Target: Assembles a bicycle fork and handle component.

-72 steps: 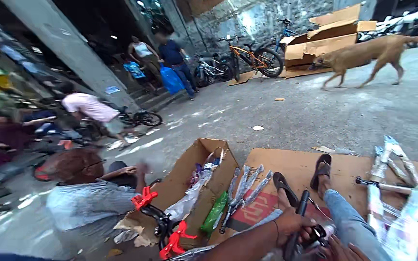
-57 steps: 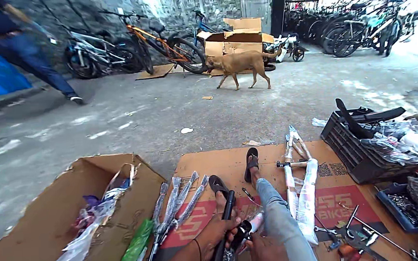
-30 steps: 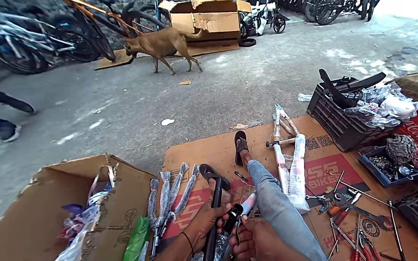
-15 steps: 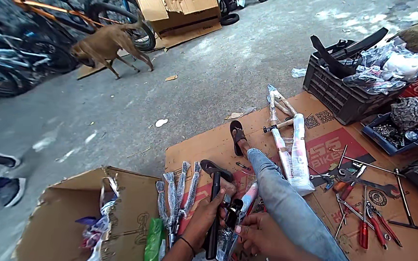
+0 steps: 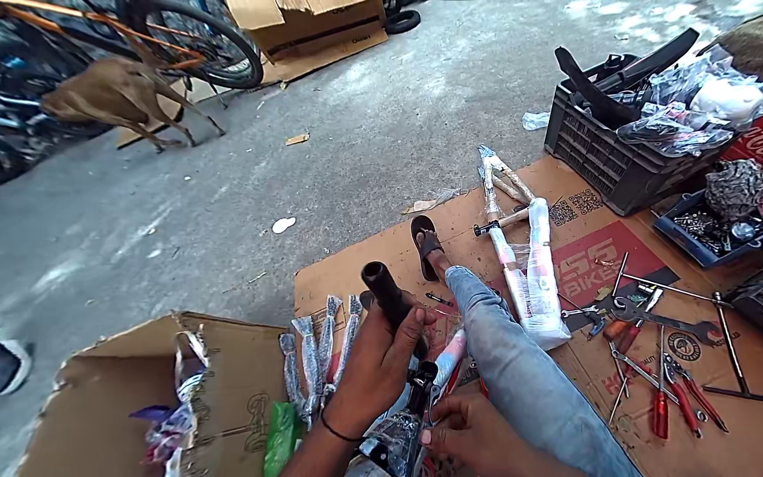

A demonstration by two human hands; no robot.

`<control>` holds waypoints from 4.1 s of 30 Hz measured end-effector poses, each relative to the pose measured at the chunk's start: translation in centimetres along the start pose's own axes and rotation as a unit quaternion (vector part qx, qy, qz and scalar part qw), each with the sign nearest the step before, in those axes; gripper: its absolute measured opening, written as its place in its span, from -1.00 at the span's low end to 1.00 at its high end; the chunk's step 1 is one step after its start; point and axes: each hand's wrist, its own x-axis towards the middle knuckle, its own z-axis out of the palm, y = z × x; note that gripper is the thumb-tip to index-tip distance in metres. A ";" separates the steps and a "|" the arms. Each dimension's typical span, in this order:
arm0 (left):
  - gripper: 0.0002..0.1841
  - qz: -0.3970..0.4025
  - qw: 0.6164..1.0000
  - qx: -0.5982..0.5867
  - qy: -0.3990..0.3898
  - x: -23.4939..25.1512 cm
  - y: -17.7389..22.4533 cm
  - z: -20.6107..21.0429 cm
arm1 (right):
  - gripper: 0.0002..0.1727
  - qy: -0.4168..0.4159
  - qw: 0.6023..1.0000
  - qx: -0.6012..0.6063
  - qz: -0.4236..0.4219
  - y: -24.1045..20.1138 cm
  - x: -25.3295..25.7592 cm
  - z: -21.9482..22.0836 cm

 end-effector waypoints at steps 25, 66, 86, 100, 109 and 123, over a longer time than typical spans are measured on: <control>-0.52 -0.101 0.983 -0.015 -0.150 1.7 -7.2 4.4 | 0.02 0.226 0.959 -0.045 -0.168 -0.7 1.7 -1.6; -0.29 -0.071 0.979 0.108 -0.158 -0.3 -8.2 3.1 | -0.30 0.008 0.976 0.140 0.169 -3.0 1.6 -0.1; -0.46 -0.086 0.971 -0.014 -0.224 0.6 -8.2 1.7 | 0.44 0.060 0.996 -0.022 -0.069 0.2 2.6 0.4; -0.36 -0.068 0.971 0.046 -0.225 -1.7 -9.2 1.2 | 0.20 -0.084 0.986 -0.141 -0.036 -1.2 4.0 -3.4; -0.38 -0.064 0.973 -0.008 -0.222 -1.4 -9.8 1.3 | -0.15 -0.223 0.958 -0.178 -0.013 -3.1 8.3 -7.6; -0.37 -0.062 0.976 0.033 -0.206 -1.9 -9.3 2.1 | -0.41 -0.251 0.944 -0.214 -0.008 -3.3 10.7 -8.5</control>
